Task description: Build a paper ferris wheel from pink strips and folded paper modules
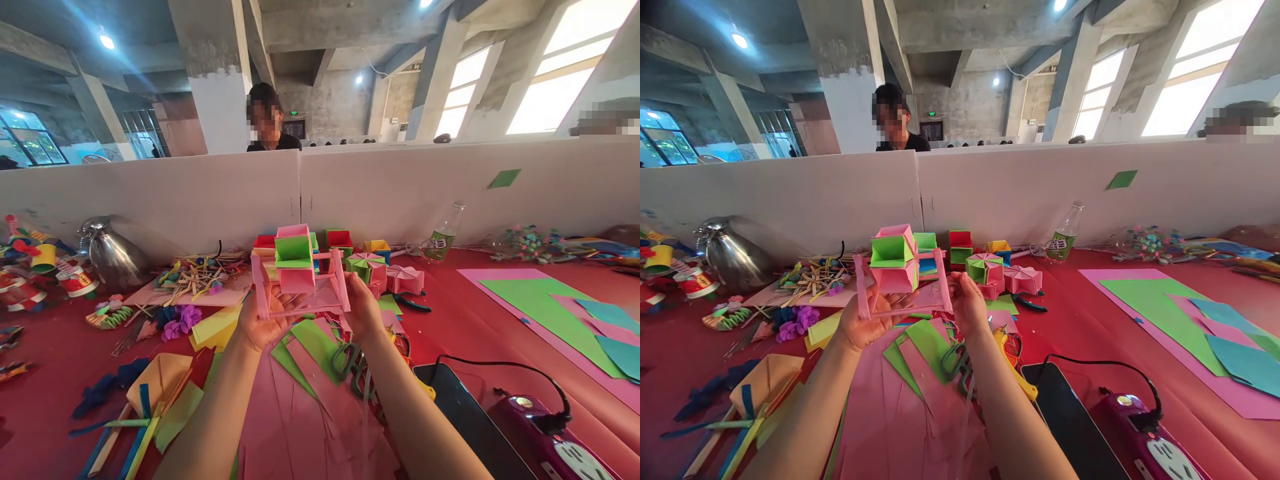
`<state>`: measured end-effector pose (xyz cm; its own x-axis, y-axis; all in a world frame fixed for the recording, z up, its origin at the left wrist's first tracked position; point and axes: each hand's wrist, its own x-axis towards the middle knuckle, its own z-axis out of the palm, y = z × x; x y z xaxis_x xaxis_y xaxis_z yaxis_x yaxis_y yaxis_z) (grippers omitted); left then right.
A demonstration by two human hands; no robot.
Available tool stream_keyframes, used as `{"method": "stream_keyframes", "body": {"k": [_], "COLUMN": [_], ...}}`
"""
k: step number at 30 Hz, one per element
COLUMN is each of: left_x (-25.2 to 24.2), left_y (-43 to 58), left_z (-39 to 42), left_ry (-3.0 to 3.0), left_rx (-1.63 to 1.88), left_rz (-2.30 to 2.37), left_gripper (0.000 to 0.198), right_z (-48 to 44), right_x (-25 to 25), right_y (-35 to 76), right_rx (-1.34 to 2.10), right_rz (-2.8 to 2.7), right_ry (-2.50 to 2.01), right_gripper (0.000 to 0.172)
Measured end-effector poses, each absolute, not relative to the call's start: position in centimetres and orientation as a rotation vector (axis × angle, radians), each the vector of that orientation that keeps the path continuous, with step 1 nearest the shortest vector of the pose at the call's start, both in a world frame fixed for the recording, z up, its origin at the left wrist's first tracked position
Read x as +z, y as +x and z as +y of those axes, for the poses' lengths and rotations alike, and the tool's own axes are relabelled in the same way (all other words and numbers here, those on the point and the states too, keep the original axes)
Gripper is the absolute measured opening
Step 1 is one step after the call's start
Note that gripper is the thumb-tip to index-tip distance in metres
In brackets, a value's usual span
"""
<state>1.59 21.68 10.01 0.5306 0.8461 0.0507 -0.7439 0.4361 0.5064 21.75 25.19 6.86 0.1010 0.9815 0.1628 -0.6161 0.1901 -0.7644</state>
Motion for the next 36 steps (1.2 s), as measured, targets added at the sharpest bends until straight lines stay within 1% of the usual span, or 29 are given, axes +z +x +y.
{"method": "stream_keyframes", "body": {"k": [5, 10, 16, 20, 24, 29, 31, 34, 36], "left_x": [10.3, 10.3, 9.9, 9.9, 9.8, 9.7, 9.6, 9.1, 8.7], "left_y": [1.7, 1.6, 1.3, 1.3, 1.6, 2.3, 2.6, 3.0, 3.4], "left_z": [21.5, 21.6, 21.8, 21.8, 21.6, 21.3, 21.2, 21.1, 21.0], "left_ry": [0.5, 0.52, 0.498, 0.519, 0.596, 0.664, 0.68, 0.68, 0.677], "left_rx": [1.017, 1.029, 1.023, 1.023, 0.978, 0.871, 0.856, 0.798, 0.795], "left_rz": [0.235, 0.232, 0.194, 0.178, 0.157, 0.092, 0.086, 0.117, 0.133], "left_gripper": [0.027, 0.033, 0.029, 0.024, 0.024, 0.019, 0.021, 0.022, 0.02], "right_z": [25.2, 24.7, 24.8, 24.9, 24.2, 22.8, 22.5, 22.5, 22.5], "right_x": [7.5, 8.5, 7.8, 7.8, 9.3, 10.4, 10.3, 10.1, 10.1], "right_y": [22.9, 24.0, 24.3, 24.8, 25.3, 26.6, 27.4, 28.6, 29.2], "right_rx": [1.287, 1.26, 1.228, 1.127, 1.074, 1.178, 1.201, 1.189, 1.174], "right_rz": [-0.779, -0.914, -1.207, -1.3, -1.313, -1.421, -1.463, -1.491, -1.507], "right_ry": [-0.559, -0.615, -0.875, -0.979, -0.91, -0.796, -0.777, -0.766, -0.761], "right_gripper": [0.023, 0.028, 0.023, 0.02, 0.031, 0.041, 0.041, 0.034, 0.039]}}
